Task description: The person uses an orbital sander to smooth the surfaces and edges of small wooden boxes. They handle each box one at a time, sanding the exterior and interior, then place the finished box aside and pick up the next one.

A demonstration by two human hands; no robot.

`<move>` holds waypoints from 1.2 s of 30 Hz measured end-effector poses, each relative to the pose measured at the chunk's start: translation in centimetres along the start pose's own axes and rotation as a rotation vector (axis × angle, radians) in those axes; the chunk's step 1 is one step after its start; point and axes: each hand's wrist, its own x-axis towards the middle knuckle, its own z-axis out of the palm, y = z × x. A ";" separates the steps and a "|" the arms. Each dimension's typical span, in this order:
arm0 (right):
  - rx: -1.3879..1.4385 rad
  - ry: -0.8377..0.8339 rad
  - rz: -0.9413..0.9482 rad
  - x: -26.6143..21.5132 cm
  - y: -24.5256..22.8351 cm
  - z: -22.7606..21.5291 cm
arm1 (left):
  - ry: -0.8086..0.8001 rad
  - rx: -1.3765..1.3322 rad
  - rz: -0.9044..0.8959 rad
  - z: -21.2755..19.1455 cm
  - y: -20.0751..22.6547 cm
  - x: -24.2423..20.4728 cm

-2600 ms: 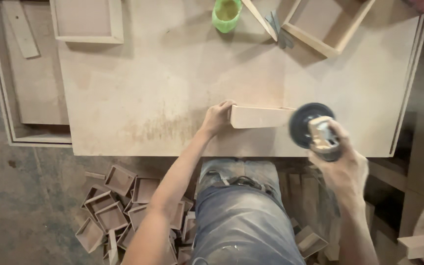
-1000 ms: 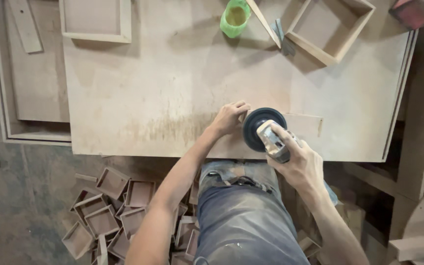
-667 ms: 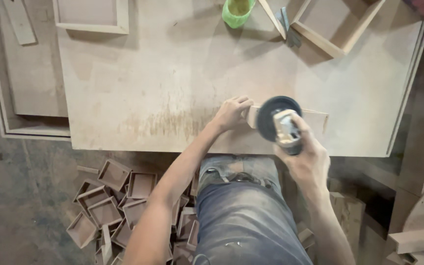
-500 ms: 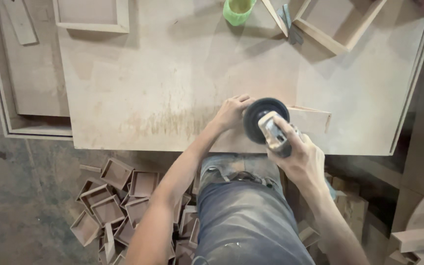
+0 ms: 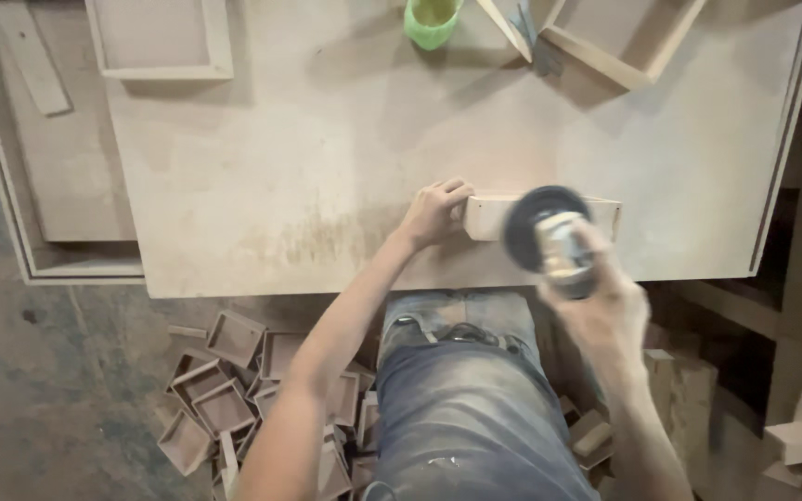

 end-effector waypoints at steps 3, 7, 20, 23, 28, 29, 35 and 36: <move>-0.138 -0.076 -0.197 0.3 -1.2 1.4 | 0.046 0.008 0.016 -0.2 0.0 -0.1; -0.192 -0.048 -0.226 1.5 -0.6 0.9 | 0.033 -0.081 0.023 0.0 0.9 0.7; -0.071 0.151 0.270 -1.2 4.4 -3.0 | -0.003 -0.002 -0.014 -0.8 2.8 2.0; -0.027 0.177 0.116 -2.3 3.2 -1.4 | -0.015 -0.055 -0.075 -0.7 3.2 1.6; -0.106 0.149 0.201 -0.5 3.5 -2.0 | -0.005 -0.068 -0.067 -0.7 3.7 2.1; -0.117 0.166 0.213 -0.4 3.8 -2.4 | -0.011 -0.043 -0.052 -0.7 3.8 2.0; -0.049 0.198 0.197 -2.1 3.4 -2.0 | -0.020 -0.019 -0.068 -0.8 3.5 2.2; -0.057 0.171 0.151 -2.5 3.0 -1.3 | -0.015 -0.012 -0.061 -0.7 3.6 2.2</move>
